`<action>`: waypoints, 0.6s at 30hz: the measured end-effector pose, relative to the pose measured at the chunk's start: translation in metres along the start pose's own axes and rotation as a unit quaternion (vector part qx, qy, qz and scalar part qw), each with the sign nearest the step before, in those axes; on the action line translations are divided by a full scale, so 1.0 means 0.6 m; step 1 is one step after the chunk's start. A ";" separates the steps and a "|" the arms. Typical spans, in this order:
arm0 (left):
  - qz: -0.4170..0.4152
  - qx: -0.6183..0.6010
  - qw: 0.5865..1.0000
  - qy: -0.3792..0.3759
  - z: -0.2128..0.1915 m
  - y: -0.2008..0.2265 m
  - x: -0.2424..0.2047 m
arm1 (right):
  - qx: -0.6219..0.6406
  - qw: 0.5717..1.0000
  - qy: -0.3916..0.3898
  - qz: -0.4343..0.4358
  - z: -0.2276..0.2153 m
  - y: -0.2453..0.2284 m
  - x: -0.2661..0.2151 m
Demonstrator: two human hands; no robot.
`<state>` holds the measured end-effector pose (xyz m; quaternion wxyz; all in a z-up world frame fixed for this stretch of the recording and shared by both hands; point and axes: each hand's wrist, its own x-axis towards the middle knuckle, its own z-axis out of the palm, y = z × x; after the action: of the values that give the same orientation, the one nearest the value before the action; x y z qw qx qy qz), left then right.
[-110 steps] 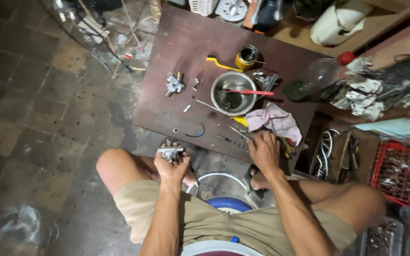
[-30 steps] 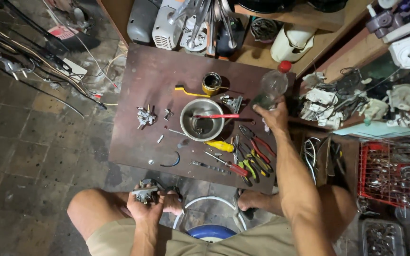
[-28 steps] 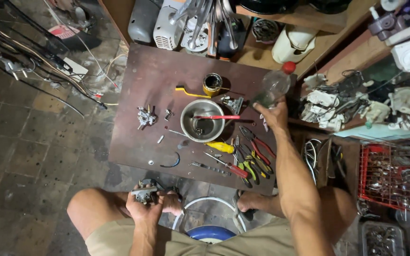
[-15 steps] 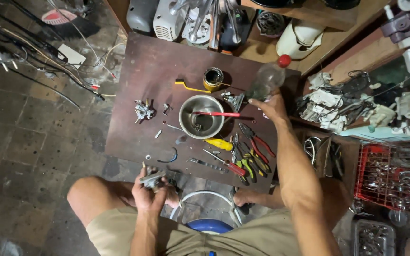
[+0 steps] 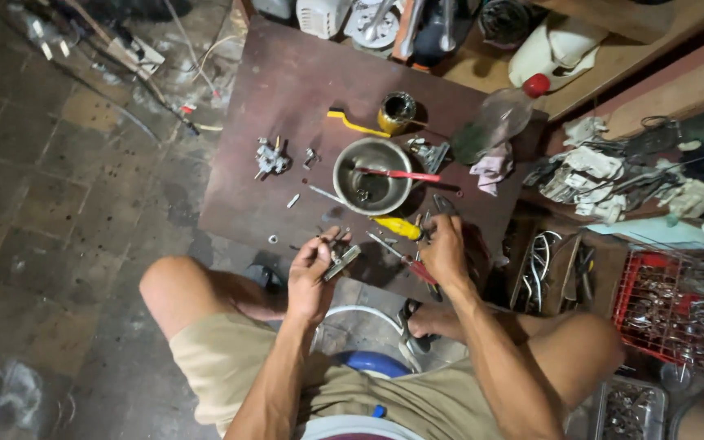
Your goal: The person sits at a workbench and assembles small metal mechanical parts. They use a screwdriver to tighten screws and a pair of pliers to adjust components on the assembly.
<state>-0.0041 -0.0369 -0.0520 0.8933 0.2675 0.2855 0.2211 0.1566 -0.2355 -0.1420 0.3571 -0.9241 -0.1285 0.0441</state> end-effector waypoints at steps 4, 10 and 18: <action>0.035 0.026 0.999 -0.008 -0.036 -0.005 -0.001 | -0.019 0.997 -0.061 0.036 -0.004 0.007 -0.030; 0.222 0.253 0.936 -0.098 0.005 0.053 -0.043 | -0.165 0.981 -0.103 -0.009 -0.008 0.024 -0.046; 0.280 0.253 0.915 -0.142 0.062 0.096 -0.101 | -0.235 0.958 -0.124 0.110 0.031 0.019 -0.051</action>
<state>-0.0393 -0.0395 0.0320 0.7285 0.5822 0.1152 0.3422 0.1260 -0.2398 -0.1639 0.1043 -0.9777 -0.0761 0.1659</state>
